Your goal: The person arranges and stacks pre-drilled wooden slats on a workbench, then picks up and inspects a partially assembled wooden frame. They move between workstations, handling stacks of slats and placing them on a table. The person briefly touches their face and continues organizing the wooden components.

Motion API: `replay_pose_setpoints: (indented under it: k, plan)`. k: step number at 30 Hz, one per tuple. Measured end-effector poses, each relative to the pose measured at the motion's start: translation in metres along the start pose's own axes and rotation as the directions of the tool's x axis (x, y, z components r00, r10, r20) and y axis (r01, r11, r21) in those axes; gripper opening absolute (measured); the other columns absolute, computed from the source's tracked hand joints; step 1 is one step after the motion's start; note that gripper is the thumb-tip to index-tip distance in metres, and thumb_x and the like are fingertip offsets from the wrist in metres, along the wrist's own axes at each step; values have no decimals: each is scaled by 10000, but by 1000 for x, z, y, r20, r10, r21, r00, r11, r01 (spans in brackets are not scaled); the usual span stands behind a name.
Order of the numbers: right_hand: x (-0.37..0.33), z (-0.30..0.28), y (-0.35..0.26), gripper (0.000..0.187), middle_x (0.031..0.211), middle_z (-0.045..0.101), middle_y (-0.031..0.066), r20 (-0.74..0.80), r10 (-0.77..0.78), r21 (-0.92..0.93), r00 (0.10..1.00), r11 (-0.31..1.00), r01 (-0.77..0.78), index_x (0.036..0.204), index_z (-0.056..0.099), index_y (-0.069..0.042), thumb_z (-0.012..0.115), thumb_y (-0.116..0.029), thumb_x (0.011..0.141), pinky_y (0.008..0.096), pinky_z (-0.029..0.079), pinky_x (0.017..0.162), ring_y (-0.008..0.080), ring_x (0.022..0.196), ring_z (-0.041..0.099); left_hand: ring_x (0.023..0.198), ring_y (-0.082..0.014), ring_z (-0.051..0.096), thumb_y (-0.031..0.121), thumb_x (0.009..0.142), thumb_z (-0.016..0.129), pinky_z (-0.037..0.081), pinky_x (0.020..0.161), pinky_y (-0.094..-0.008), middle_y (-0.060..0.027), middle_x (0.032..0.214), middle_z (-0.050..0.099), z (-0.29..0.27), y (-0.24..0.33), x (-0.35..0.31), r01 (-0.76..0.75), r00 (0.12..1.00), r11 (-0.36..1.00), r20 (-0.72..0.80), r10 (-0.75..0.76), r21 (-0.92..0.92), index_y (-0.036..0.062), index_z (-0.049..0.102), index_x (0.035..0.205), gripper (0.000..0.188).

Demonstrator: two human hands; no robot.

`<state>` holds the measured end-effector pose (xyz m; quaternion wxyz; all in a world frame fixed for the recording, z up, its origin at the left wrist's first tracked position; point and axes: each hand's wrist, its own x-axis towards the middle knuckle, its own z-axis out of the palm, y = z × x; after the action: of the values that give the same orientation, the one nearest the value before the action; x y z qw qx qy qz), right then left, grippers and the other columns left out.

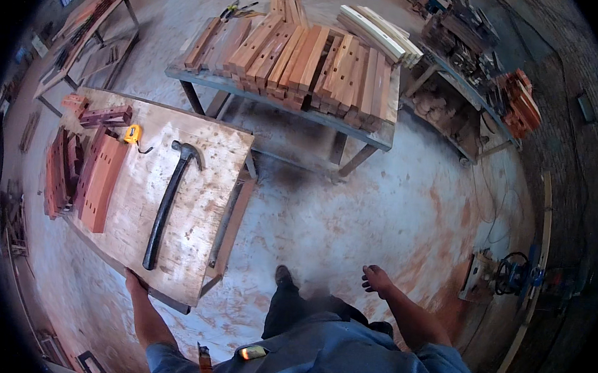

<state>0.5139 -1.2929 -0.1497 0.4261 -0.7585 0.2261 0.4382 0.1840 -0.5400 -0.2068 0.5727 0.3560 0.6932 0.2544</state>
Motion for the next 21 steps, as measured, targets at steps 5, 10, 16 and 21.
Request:
replay_pose_setpoints:
  k: [5, 10, 16, 21]
  plan:
    - [24, -43, -15, 617, 1116, 608, 183, -38, -52, 23, 998, 998, 53, 1395, 376, -15, 524, -432, 964, 400, 545, 665, 264, 824, 640, 1099, -397, 588, 549, 927, 508, 467, 955, -468, -245, 1216, 608, 23, 3, -55, -39, 841, 704, -357, 407, 709, -92, 524, 1268, 727]
    - [46, -88, -14, 606, 1126, 606, 191, -24, -49, 66, 999, 997, 51, 1388, 379, -18, 517, -432, 968, 418, 549, 686, 281, 840, 642, 1241, -418, 476, 378, 890, 640, 390, 1046, -482, -262, 1321, 523, 80, -31, -143, -427, 371, 147, 25, 928, 892, -60, 507, 1299, 614]
    - [91, -153, -27, 617, 1124, 602, 190, 13, -54, 95, 998, 994, 53, 1370, 383, -10, 523, -451, 962, 426, 549, 697, 283, 846, 644, 1332, -399, 383, 277, 856, 682, 325, 1114, -473, -265, 1406, 437, 229, -47, -264, -688, 565, 90, 454, 689, 720, -31, 435, 1375, 653]
    - [130, -218, -63, 595, 1134, 612, 201, -38, -107, 185, 994, 976, 112, 1364, 378, -6, 521, -427, 968, 441, 561, 724, 296, 856, 651, 1365, -402, 339, 306, 833, 711, 342, 1110, -457, -252, 1432, 410, 289, -49, -296, -451, 668, -27, 358, 652, 892, -13, 409, 1389, 708]
